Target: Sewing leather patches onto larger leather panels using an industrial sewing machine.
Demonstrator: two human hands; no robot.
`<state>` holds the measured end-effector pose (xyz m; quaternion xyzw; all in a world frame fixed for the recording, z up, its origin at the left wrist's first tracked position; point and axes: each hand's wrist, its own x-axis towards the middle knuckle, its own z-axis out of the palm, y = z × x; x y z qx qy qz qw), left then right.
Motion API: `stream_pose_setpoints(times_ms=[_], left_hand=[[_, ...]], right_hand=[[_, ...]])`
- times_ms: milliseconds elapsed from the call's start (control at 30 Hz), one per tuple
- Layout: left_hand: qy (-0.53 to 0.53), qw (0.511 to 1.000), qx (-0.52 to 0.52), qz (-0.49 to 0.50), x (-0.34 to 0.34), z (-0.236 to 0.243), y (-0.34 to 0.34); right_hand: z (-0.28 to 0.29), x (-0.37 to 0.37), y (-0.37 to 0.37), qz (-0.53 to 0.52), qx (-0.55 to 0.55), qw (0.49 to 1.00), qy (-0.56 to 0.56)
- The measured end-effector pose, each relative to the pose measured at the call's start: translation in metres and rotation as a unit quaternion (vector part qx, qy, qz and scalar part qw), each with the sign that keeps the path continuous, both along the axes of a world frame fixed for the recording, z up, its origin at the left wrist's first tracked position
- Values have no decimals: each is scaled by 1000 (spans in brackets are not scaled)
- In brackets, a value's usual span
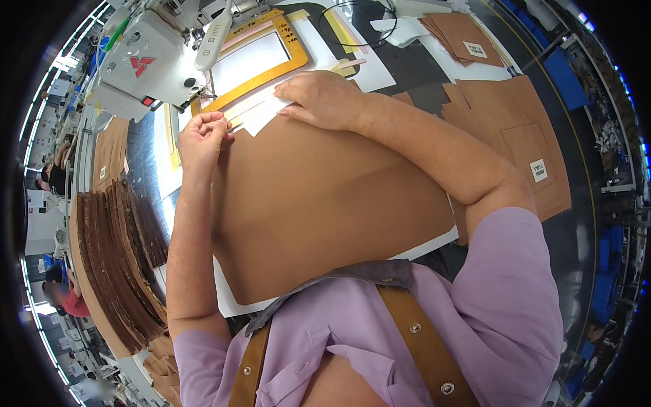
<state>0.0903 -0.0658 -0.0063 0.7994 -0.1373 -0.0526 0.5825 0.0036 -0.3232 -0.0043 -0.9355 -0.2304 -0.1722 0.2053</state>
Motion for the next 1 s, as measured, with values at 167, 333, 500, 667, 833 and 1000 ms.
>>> stream_pose_setpoints(times_ms=[167,333,500,667,833,1000], left_hand=[[-258,938,195,-124,-49,24,-23],[-392,817,392,-158,-61,-1,-22],[-349,821,431,-137,-41,-8,-12],[-345,819,444,-116,-18,-5,9],[-368,804,452,-117,-15,-2,16],[-351,828,415,-139,-25,-4,-2]], right_hand=[[-11,-4,2,8,-58,998,6],[-14,-2,18,-3,-105,994,35],[-6,10,38,-44,-135,987,79],[-8,11,27,-60,-133,986,79],[-11,5,3,-97,-142,983,70],[-10,9,13,-109,-156,979,74]])
